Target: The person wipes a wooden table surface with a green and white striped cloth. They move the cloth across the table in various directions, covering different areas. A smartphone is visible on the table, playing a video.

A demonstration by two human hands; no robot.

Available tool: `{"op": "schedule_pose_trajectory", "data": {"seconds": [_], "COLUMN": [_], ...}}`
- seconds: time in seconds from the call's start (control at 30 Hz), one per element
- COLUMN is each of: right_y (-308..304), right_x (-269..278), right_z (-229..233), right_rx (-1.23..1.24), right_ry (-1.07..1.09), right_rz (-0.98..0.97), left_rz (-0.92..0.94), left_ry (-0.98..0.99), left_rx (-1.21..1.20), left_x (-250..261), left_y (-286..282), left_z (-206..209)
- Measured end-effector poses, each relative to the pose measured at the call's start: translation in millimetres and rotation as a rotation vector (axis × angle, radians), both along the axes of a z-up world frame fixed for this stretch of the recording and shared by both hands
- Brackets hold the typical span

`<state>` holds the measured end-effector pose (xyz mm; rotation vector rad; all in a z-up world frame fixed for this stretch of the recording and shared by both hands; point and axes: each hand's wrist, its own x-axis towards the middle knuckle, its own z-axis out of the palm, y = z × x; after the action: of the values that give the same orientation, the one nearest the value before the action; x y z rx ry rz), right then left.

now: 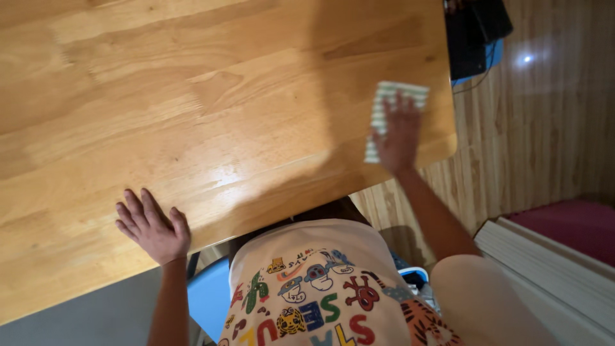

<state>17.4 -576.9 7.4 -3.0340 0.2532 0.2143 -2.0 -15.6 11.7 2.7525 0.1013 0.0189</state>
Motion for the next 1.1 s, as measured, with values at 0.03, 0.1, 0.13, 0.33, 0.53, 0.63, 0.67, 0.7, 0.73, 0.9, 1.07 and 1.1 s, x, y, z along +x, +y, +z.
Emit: {"op": "schedule_pose_trajectory", "data": {"seconds": [0.03,0.1,0.13,0.33,0.53,0.63,0.67,0.7,0.73,0.9,1.07,1.1], "right_y": [-19,-53,-68,-86,12,87,109,128,148,237,310,324], "right_x": [-5,-16,-22,-46,-52,-50,-49,-47,-46,-35,-18,-16], "right_z": [-4,-11,-13,-15,-10,-9,-7,-4,-3,1,6,8], "right_rx": [-0.013,0.001,0.009,0.04,-0.096,-0.038,0.021,0.08,0.15,0.347,0.447,0.454], "right_ry": [-0.023,-0.048,-0.059,-0.139,0.071,0.202,0.106,0.01,-0.016,0.022,0.151,0.117], "right_rz": [-0.027,-0.128,-0.177,-0.294,-0.023,0.079,0.178,0.276,0.339,0.557,0.721,0.748], "left_rz": [-0.002,-0.008,-0.01,-0.017,0.002,0.005,0.007,0.008,0.011,0.022,0.026,0.03], "left_ry": [-0.001,-0.002,-0.002,-0.012,0.007,0.012,0.012,0.013,0.013,0.036,0.033,0.035], "left_rx": [0.004,0.005,0.007,-0.007,-0.002,-0.014,-0.016,-0.019,-0.021,-0.045,-0.059,-0.06], "left_x": [1,1,0,0,-1,0,1,1,1,-1,0,0], "left_y": [0,-1,-1,0,5,8,8,9,9,12,12,12], "left_z": [1,1,2,2,-5,-6,-5,-5,-5,-4,-5,-5]}}
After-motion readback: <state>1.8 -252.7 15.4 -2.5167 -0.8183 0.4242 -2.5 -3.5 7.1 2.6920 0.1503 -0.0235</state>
